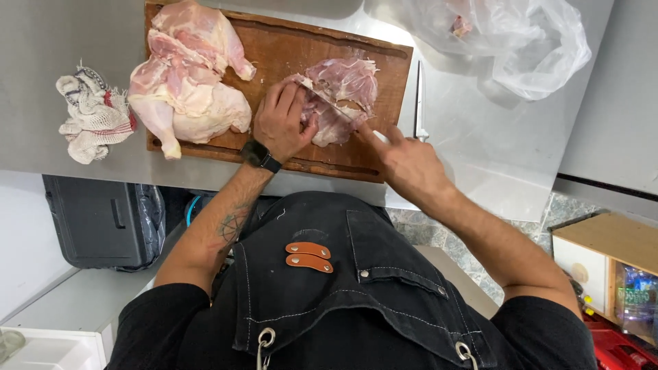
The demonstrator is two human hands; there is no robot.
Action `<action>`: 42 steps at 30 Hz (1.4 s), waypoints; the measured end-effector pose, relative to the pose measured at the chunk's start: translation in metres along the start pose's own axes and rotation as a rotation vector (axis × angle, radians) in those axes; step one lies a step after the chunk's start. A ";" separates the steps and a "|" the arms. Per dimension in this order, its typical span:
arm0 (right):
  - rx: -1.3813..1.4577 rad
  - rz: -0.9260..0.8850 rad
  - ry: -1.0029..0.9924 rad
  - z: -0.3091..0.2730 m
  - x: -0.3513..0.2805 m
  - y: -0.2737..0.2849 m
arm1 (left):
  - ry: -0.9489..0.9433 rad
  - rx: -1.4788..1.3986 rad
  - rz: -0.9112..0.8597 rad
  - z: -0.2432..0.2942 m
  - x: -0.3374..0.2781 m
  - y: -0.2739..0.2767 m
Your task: Person is deboning and cutting raw chicken on a wooden board and placing pieces into a plastic bag.
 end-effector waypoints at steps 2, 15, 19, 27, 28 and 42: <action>-0.035 0.034 -0.012 -0.006 0.001 -0.007 | -0.008 0.009 -0.015 0.004 0.008 0.003; -0.214 0.130 -0.143 -0.043 0.037 -0.060 | 0.043 0.010 -0.142 0.014 0.030 0.004; -0.148 0.140 -0.194 -0.043 0.058 -0.057 | 0.078 0.024 -0.169 0.016 0.026 0.001; -0.244 0.222 -0.090 -0.033 0.016 -0.021 | 0.026 0.179 -0.105 0.010 -0.002 -0.002; -0.246 0.224 -0.093 -0.030 0.011 -0.006 | 0.023 0.179 -0.102 0.011 -0.005 0.000; -0.681 0.251 -0.026 -0.011 -0.009 0.020 | -0.004 0.051 -0.290 0.017 -0.019 0.021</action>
Point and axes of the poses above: each hand's wrist, its own x-axis towards the middle knuckle, its own y-axis out of the back of the hand, z = x × y, the point moved 9 cm from there along x, towards the middle knuckle, and after that the axes turned 10 degrees about -x, right-handed, at the moved point
